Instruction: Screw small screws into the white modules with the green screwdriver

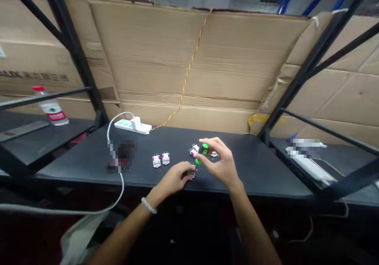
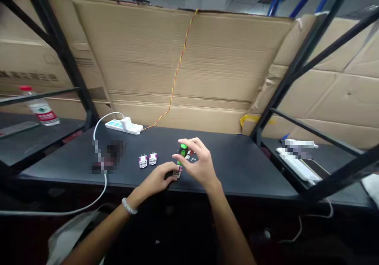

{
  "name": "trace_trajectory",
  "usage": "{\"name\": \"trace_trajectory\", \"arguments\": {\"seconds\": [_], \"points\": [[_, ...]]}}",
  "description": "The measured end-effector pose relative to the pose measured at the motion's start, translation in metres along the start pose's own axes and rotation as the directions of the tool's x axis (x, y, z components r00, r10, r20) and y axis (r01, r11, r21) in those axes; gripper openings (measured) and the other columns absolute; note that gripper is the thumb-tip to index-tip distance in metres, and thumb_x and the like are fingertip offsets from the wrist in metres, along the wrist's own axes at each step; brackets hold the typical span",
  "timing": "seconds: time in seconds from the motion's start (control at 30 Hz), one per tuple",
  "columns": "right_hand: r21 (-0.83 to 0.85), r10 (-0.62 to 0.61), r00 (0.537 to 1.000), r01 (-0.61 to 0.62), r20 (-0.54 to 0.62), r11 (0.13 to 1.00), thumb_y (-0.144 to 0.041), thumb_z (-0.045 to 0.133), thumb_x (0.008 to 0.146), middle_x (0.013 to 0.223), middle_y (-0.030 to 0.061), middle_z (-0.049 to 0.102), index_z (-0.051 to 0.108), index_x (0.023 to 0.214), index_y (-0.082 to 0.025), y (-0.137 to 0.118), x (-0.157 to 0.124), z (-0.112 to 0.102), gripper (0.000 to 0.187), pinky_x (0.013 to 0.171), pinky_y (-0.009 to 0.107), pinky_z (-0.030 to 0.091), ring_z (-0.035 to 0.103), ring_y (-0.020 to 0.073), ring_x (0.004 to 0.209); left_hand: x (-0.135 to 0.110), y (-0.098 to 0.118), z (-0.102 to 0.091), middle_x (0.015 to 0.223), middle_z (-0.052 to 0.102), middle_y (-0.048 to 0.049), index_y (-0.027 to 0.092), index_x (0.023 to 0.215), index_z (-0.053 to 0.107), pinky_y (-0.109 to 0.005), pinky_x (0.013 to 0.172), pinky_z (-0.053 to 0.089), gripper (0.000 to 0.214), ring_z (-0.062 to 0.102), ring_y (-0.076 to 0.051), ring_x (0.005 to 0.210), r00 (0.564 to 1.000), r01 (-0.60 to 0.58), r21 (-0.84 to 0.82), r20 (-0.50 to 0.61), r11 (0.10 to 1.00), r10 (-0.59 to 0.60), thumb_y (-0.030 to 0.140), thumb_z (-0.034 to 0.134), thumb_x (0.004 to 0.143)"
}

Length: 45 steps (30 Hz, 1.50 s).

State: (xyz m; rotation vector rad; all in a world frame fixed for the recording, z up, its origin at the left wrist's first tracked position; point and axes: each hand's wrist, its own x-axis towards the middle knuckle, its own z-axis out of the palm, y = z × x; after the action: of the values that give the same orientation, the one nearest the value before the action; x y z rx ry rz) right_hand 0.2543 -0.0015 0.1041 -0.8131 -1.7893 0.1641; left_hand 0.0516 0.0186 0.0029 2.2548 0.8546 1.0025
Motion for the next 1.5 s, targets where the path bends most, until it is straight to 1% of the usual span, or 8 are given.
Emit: {"name": "trace_trajectory", "arguments": {"seconds": [0.27, 0.43, 0.53, 0.77, 0.93, 1.1, 1.3, 1.5], "points": [[0.122, 0.107, 0.993, -0.1, -0.052, 0.988, -0.03, 0.067, 0.099, 0.119, 0.0109, 0.078, 0.072, 0.126, -0.023, 0.005, -0.003, 0.009, 0.028, 0.089, 0.038, 0.065, 0.077, 0.0234, 0.103, 0.003, -0.007, -0.002, 0.143, 0.062, -0.0132, 0.023, 0.124, 0.076, -0.044, 0.117, 0.054, 0.039, 0.065, -0.026, 0.132, 1.0, -0.023, 0.024, 0.012, 0.999, 0.023, 0.006, 0.073, 0.089], [0.111, 0.149, 0.989, -0.146, -0.024, 0.983, -0.035, 0.074, 0.095, 0.1, 0.0046, 0.075, 0.07, 0.137, -0.025, 0.014, 0.004, 0.013, 0.044, 0.073, 0.031, 0.064, 0.072, 0.0171, 0.08, 0.004, -0.014, -0.001, 0.152, 0.06, -0.0148, 0.023, 0.132, 0.074, -0.046, 0.116, 0.056, 0.051, 0.065, -0.028, 0.134, 1.0, 0.003, -0.016, 0.002, 1.0, -0.003, 0.004, 0.077, 0.085], [0.001, 0.055, 0.998, -0.055, -0.03, 0.998, -0.033, 0.074, 0.096, 0.098, 0.0036, 0.071, 0.07, 0.138, -0.027, 0.016, 0.006, 0.012, 0.044, 0.076, 0.031, 0.063, 0.068, 0.017, 0.082, 0.004, -0.017, 0.0, 0.143, 0.067, -0.0139, 0.023, 0.134, 0.072, -0.043, 0.106, 0.06, 0.056, 0.069, -0.027, 0.124, 0.999, 0.034, -0.045, -0.005, 0.998, -0.035, 0.003, 0.078, 0.082], [0.166, 0.076, 0.991, -0.094, 0.112, 0.982, -0.034, 0.057, 0.105, 0.123, 0.0105, 0.073, 0.057, 0.153, -0.027, 0.016, 0.002, 0.003, 0.048, 0.092, 0.041, 0.066, 0.076, 0.0213, 0.097, 0.004, -0.012, -0.003, 0.106, 0.074, -0.0056, 0.021, 0.126, 0.073, -0.036, 0.093, 0.06, 0.047, 0.068, -0.021, 0.1, 0.998, 0.065, 0.009, 0.001, 0.998, -0.066, 0.006, 0.082, 0.082], [-0.084, -0.056, 0.998, 0.057, 0.006, 0.995, -0.032, 0.077, 0.094, 0.098, 0.0037, 0.068, 0.073, 0.13, -0.027, 0.009, 0.007, 0.004, 0.037, 0.073, 0.033, 0.062, 0.066, 0.0166, 0.077, 0.002, -0.015, 0.0, 0.117, 0.068, -0.0075, 0.021, 0.12, 0.076, -0.039, 0.105, 0.057, 0.041, 0.068, -0.022, 0.11, 0.998, 0.052, -0.008, -0.03, 0.999, -0.052, 0.006, 0.08, 0.083], [0.092, -0.027, 0.996, 0.019, 0.088, 0.996, -0.025, 0.06, 0.103, 0.134, 0.0108, 0.068, 0.063, 0.145, -0.029, 0.009, 0.006, 0.008, 0.043, 0.097, 0.042, 0.063, 0.074, 0.0234, 0.11, 0.002, -0.018, -0.001, 0.123, 0.07, -0.0099, 0.02, 0.123, 0.075, -0.042, 0.111, 0.054, 0.042, 0.067, -0.024, 0.12, 0.999, 0.049, -0.049, -0.003, 0.998, -0.049, 0.006, 0.08, 0.083], [-0.017, -0.042, 0.999, 0.042, 0.003, 0.999, -0.03, 0.077, 0.095, 0.104, 0.0061, 0.07, 0.075, 0.126, -0.027, 0.011, 0.006, 0.01, 0.032, 0.082, 0.036, 0.063, 0.071, 0.0212, 0.092, 0.004, -0.019, -0.004, 0.122, 0.075, -0.0084, 0.021, 0.124, 0.075, -0.041, 0.111, 0.053, 0.041, 0.068, -0.025, 0.118, 0.996, 0.081, -0.058, 0.053, 0.995, -0.078, 0.007, 0.079, 0.086], [0.177, 0.002, 0.992, -0.024, 0.123, 0.984, -0.027, 0.056, 0.105, 0.145, 0.0124, 0.064, 0.054, 0.155, -0.032, 0.017, 0.003, 0.006, 0.051, 0.108, 0.048, 0.059, 0.071, 0.0274, 0.123, 0.005, -0.017, -0.005, 0.12, 0.075, -0.0077, 0.022, 0.121, 0.076, -0.04, 0.111, 0.052, 0.036, 0.067, -0.025, 0.118, 0.995, 0.084, -0.057, 0.067, 0.995, -0.08, 0.01, 0.077, 0.087]]}}
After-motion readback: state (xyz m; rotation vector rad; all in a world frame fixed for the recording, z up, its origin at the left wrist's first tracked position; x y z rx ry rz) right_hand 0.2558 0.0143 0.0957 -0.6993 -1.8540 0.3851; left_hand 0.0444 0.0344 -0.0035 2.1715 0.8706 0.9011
